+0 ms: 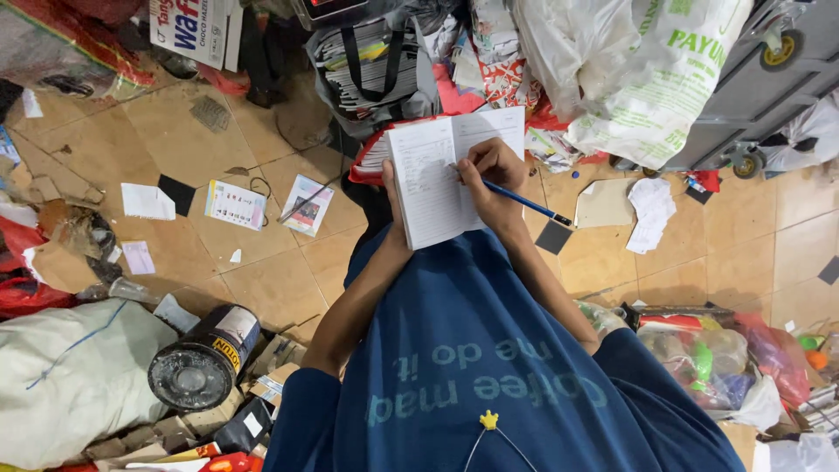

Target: The person weighs a red bag of items and a gray bag on a digital scale, records the weights in a notebook using a pen, and then unfolds a metal cart.

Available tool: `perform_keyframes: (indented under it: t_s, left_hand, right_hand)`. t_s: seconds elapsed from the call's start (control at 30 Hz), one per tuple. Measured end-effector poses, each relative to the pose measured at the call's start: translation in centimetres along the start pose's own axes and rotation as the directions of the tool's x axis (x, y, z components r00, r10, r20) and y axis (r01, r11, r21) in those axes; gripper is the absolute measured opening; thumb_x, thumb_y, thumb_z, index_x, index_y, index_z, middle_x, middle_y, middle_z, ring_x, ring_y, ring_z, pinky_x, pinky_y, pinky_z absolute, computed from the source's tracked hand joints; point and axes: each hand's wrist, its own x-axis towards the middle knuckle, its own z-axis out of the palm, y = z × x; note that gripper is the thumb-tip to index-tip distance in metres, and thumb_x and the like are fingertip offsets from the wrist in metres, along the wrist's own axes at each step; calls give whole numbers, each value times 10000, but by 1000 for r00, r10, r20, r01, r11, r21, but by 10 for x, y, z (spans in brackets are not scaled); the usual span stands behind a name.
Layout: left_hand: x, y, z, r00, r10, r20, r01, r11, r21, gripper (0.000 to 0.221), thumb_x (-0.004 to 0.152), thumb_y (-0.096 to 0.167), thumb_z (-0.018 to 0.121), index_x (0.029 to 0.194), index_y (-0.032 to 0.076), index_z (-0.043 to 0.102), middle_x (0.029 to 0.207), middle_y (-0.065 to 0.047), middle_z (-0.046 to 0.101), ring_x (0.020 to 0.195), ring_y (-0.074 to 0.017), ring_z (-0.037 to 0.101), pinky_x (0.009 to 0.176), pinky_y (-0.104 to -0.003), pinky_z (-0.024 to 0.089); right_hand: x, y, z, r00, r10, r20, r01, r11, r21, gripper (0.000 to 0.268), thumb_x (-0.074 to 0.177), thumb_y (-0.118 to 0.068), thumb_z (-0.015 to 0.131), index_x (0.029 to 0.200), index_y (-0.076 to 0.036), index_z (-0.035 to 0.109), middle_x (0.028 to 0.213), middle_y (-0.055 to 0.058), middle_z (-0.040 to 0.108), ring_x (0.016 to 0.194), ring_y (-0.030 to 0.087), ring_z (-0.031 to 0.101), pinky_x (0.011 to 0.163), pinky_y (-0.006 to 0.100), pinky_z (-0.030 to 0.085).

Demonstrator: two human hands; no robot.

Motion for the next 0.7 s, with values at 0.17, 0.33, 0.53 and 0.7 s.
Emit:
perform_keyframes:
  t_s: [0.17, 0.33, 0.53, 0.7]
  left_hand:
    - [-2, 3, -3, 1000, 7, 14, -6, 999, -34, 1007, 952, 835, 279, 1544, 34, 422, 1434, -185, 551, 1274, -315, 573, 1095, -452, 487]
    - [-3, 3, -12, 999, 40, -3, -40, 999, -17, 1008, 970, 835, 279, 1559, 28, 417, 1447, -188, 542, 1284, -317, 564, 1107, -451, 480]
    - [-5, 4, -18, 994, 105, -11, -104, 993, 62, 1022, 950, 846, 242, 1565, 45, 396, 1455, -190, 528, 1297, -316, 555, 1102, -456, 480]
    - [-8, 9, -7, 986, 161, -46, -156, 984, 88, 1012, 958, 839, 220, 1581, 61, 389, 1470, -171, 523, 1314, -301, 543, 1114, -442, 467]
  right_hand:
    - [2, -7, 5, 999, 20, 34, -22, 999, 41, 292, 986, 86, 676, 803, -2, 466, 991, 110, 597, 790, 132, 646, 704, 266, 568]
    - [3, -5, 8, 998, 18, 67, -22, 999, 50, 296, 983, 89, 678, 801, -3, 463, 981, 112, 602, 791, 138, 653, 707, 269, 568]
    - [6, -5, 11, 995, 10, 99, -17, 998, 65, 301, 982, 92, 677, 798, -3, 459, 976, 114, 603, 795, 143, 661, 717, 271, 574]
    - [11, -8, 16, 992, -4, 126, -7, 996, 93, 306, 984, 92, 673, 796, -3, 450, 983, 115, 595, 800, 144, 655, 724, 273, 573]
